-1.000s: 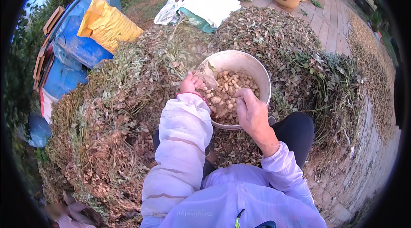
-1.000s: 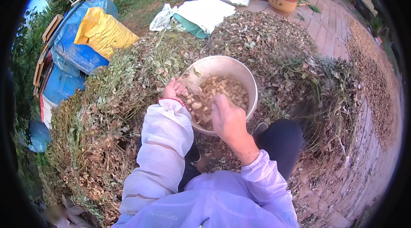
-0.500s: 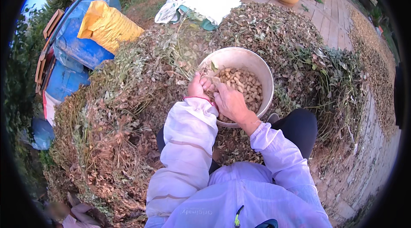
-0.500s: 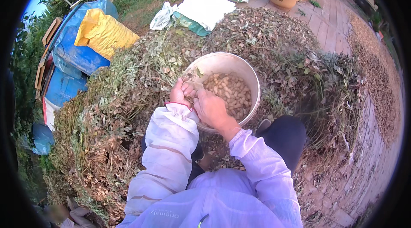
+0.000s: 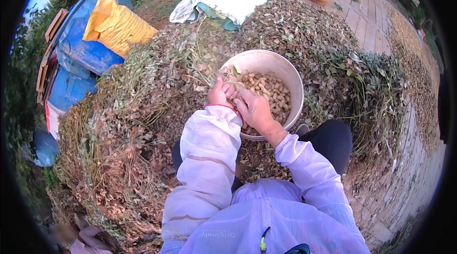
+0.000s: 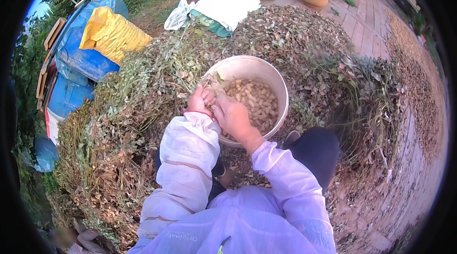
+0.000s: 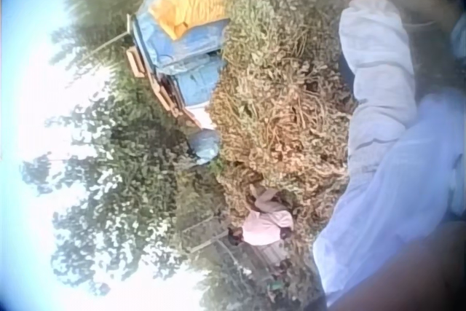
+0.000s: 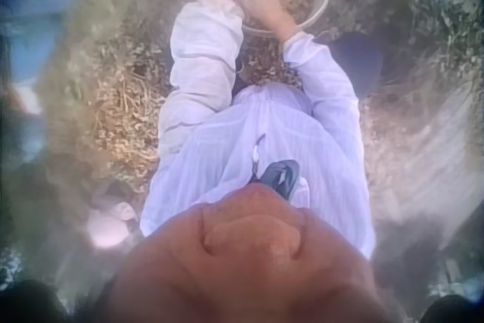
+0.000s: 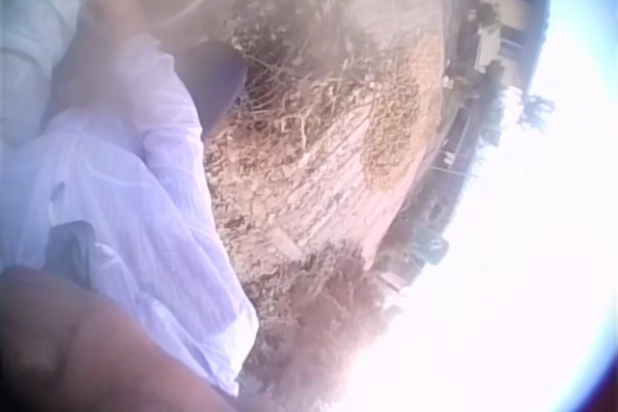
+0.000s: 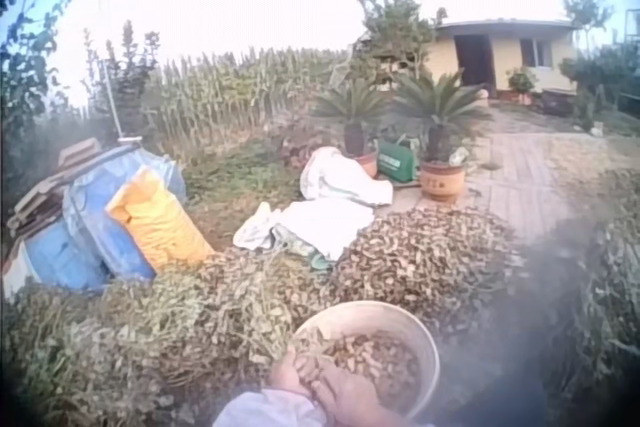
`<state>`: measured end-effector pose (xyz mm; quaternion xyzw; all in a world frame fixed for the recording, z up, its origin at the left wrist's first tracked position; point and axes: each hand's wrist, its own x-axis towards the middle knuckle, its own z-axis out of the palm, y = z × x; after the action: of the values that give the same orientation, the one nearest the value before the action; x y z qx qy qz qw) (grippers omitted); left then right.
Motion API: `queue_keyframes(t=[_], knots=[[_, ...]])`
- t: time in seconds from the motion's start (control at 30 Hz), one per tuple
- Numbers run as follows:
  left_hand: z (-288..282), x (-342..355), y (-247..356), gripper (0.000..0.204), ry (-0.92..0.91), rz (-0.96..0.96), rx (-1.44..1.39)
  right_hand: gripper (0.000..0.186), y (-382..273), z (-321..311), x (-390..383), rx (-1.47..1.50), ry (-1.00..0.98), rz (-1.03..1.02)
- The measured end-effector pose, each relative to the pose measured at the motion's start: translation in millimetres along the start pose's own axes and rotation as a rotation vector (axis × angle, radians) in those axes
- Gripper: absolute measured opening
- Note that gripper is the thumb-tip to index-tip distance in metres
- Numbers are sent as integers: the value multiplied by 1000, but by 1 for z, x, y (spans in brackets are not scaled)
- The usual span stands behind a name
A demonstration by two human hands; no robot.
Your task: The person sits on the ground and removes peanuts from their pods by hand, placing the shelled nuts into a white bucket. The person repeatedly picks up dried peanut stalks, strips the pods, and discards the empty stems.
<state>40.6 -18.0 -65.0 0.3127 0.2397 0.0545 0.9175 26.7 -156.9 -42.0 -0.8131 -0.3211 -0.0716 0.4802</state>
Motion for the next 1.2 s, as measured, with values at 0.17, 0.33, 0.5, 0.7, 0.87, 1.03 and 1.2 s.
queue_keyframes(t=[0.17, 0.33, 0.5, 0.7, 0.87, 1.03, 1.2], knots=[[4, 5, 4, 27, 38, -40, -21, 12, -14, -1, -7, -385, 100, -148], [7, 7, -8, 20, 60, -49, 27, 14, -19, -14, -20, -420, 141, -111], [-6, 19, 14, 25, 94, 73, 56, 18, -20, -52, -13, -426, 250, 5], [5, 10, 6, 27, 168, 97, -105, 27, -19, -55, -1, -276, 50, -54], [12, 8, 4, 33, 187, 45, -79, 18, -15, -17, -4, -342, -47, -201], [-10, 29, 12, 40, 137, 53, -152, 18, -26, -29, -19, -258, 18, -126], [-33, 30, 12, 36, -348, 34, -510, 33, 3, -66, -6, -453, 196, -93]])
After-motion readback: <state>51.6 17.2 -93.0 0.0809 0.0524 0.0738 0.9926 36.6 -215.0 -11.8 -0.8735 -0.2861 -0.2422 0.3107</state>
